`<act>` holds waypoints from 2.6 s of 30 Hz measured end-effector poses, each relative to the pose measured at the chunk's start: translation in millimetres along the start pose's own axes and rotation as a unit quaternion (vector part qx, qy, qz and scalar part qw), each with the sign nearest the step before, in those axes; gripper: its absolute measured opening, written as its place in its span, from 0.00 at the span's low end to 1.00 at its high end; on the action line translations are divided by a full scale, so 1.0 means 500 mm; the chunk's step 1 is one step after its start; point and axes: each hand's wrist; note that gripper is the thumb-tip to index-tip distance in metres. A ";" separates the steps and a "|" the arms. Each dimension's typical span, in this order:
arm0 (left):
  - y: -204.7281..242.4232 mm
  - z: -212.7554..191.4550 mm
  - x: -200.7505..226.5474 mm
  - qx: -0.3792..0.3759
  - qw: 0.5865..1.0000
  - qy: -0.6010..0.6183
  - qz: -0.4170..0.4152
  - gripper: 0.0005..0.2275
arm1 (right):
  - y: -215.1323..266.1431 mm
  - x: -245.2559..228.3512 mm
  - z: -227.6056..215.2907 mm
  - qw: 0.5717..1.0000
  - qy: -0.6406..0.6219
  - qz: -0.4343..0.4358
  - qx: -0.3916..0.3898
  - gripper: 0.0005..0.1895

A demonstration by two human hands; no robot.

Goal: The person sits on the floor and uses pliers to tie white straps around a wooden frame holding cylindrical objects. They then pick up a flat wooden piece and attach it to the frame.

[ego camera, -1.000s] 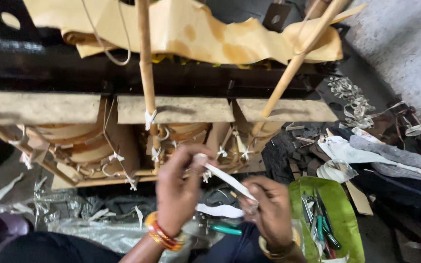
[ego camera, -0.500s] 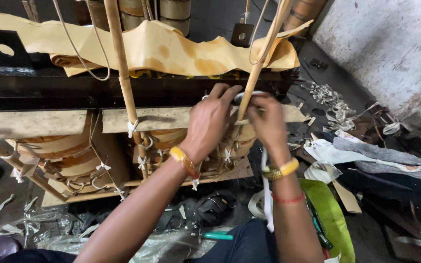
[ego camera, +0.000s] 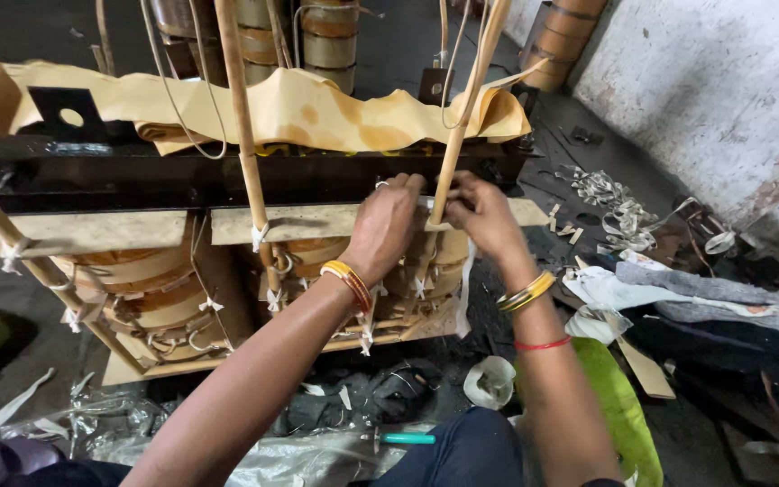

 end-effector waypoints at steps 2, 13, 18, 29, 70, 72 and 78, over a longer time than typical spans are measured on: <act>0.010 -0.008 0.008 -0.022 0.998 -0.042 -0.028 0.04 | 0.014 -0.020 -0.029 0.997 -0.012 0.063 -0.035 0.16; 0.202 0.082 0.118 -0.057 0.965 0.144 -0.210 0.12 | 0.151 -0.005 0.030 0.984 0.138 0.109 0.025 0.12; 0.163 0.147 0.077 0.068 0.914 0.258 -0.307 0.17 | 0.151 0.039 0.116 0.956 0.148 0.031 0.253 0.10; 0.127 0.219 0.039 0.079 0.874 0.259 -0.404 0.12 | 0.140 0.090 0.150 0.877 -0.424 0.088 0.208 0.04; 0.162 0.160 0.104 0.005 0.427 0.779 -0.460 0.06 | 0.155 0.032 0.138 0.842 -0.425 0.243 0.227 0.05; 0.166 0.165 0.100 0.006 0.438 0.768 -0.466 0.05 | 0.157 0.024 0.136 0.854 -0.406 0.255 0.200 0.06; 0.158 0.163 0.080 -0.001 0.398 0.788 -0.470 0.02 | 0.176 -0.025 0.086 0.827 -0.474 0.287 0.097 0.13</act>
Point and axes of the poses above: each hand's wrist, its own y-axis away from the middle knuckle, its own z-axis out of the palm, x = y × z, and after that the axes turned 6 degrees about -z, right-handed
